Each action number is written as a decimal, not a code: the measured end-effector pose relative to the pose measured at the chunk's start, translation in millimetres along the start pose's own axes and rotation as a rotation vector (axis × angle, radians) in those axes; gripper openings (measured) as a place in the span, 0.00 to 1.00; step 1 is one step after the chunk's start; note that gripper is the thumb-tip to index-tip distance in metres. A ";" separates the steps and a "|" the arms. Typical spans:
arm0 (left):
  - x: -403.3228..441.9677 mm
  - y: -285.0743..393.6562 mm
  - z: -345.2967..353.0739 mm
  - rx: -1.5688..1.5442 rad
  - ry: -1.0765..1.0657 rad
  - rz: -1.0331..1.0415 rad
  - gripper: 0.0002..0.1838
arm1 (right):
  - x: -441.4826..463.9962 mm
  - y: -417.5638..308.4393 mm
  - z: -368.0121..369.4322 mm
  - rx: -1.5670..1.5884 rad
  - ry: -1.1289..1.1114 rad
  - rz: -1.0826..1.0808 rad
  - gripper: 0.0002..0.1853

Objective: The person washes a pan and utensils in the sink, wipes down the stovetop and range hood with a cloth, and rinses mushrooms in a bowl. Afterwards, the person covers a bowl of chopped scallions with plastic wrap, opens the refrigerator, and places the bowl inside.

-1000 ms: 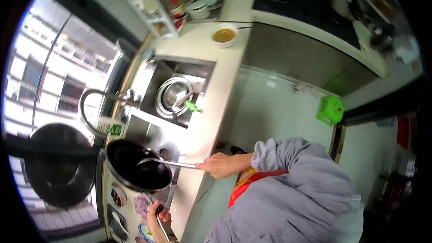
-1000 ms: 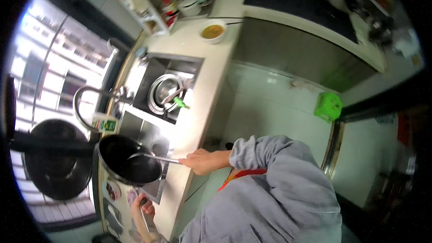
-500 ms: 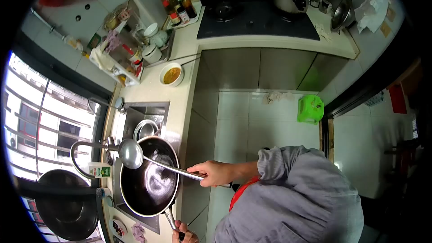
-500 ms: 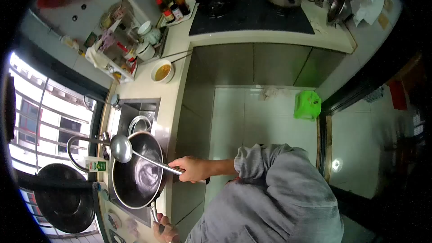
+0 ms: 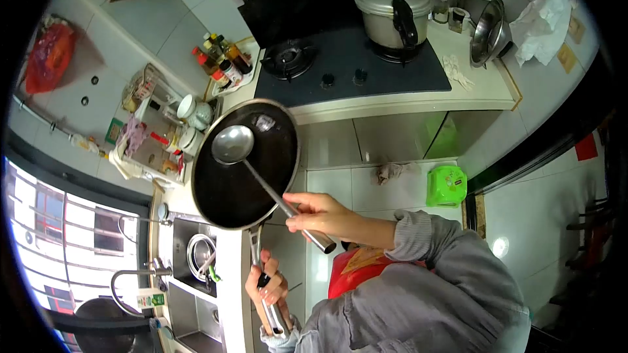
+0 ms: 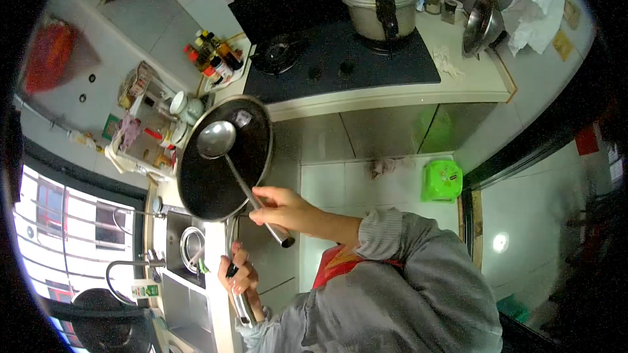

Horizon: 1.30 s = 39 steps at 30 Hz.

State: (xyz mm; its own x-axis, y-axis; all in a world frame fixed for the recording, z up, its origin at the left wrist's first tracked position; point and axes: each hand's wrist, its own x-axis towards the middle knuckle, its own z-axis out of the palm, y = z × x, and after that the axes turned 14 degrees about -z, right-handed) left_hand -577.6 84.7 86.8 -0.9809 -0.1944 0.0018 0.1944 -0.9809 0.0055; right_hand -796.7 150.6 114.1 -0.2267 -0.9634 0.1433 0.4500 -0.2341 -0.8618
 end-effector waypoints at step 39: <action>282.4 136.2 -126.3 0.192 0.673 0.149 0.18 | 176.7 61.4 -220.3 -0.494 -0.055 0.363 0.14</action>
State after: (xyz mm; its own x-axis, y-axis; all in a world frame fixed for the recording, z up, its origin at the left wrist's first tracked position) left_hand -828.2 -104.4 -38.2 -0.7196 -0.3481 -0.6008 0.2619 -0.9374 0.2295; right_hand -999.4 -5.2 -20.6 -0.0827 -0.9786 -0.1882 0.0339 0.1860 -0.9820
